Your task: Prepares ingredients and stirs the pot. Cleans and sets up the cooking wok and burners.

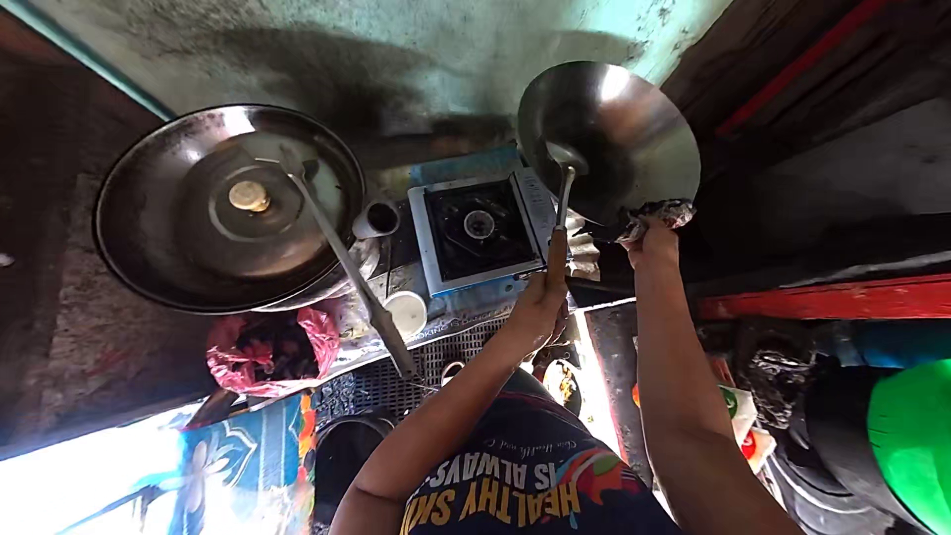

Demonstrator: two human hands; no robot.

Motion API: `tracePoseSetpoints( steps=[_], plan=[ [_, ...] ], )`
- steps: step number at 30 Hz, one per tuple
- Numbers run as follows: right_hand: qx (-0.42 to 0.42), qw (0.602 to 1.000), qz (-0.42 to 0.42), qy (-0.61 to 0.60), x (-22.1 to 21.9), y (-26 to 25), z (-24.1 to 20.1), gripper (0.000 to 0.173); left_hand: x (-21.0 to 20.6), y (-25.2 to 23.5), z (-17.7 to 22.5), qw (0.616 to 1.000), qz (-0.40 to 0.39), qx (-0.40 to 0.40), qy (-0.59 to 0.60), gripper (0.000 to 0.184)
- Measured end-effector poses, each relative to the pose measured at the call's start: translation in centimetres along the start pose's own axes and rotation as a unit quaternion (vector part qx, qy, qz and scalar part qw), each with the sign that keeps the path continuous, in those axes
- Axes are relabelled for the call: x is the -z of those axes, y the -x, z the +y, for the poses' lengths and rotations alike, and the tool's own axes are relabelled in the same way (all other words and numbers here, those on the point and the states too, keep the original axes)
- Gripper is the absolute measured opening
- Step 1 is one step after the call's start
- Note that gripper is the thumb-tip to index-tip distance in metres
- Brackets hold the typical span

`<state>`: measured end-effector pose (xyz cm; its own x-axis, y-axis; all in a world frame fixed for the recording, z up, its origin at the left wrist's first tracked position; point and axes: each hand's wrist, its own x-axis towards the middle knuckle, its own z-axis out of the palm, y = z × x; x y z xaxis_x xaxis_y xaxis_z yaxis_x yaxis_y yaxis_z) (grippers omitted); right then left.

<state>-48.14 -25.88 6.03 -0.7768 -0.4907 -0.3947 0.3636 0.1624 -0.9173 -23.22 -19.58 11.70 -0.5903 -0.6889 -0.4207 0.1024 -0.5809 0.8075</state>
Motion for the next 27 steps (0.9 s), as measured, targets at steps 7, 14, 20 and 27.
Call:
tracePoseSetpoints(
  steps=[7, 14, 20, 27],
  plan=[
    [0.008, 0.997, 0.073, 0.015, 4.3, -5.7, -0.2, 0.027, -2.1, -4.3, 0.8, 0.998, -0.051, 0.006, -0.031, 0.018],
    [0.011, 0.958, 0.157, 0.241, 6.2, -12.6, -2.7, 0.048, -3.6, -8.1, -0.5, 0.997, -0.043, 0.065, 0.01, 0.018],
    [0.01, 0.88, 0.083, 0.468, 0.4, -19.3, -5.7, 0.054, -4.1, -10.0, -0.7, 0.996, 0.003, 0.089, 0.029, 0.017],
    [0.019, 0.782, 0.078, 0.618, -4.0, -20.4, -8.6, 0.052, -3.2, -10.4, -0.7, 0.995, 0.034, 0.093, 0.017, 0.016]
  ],
)
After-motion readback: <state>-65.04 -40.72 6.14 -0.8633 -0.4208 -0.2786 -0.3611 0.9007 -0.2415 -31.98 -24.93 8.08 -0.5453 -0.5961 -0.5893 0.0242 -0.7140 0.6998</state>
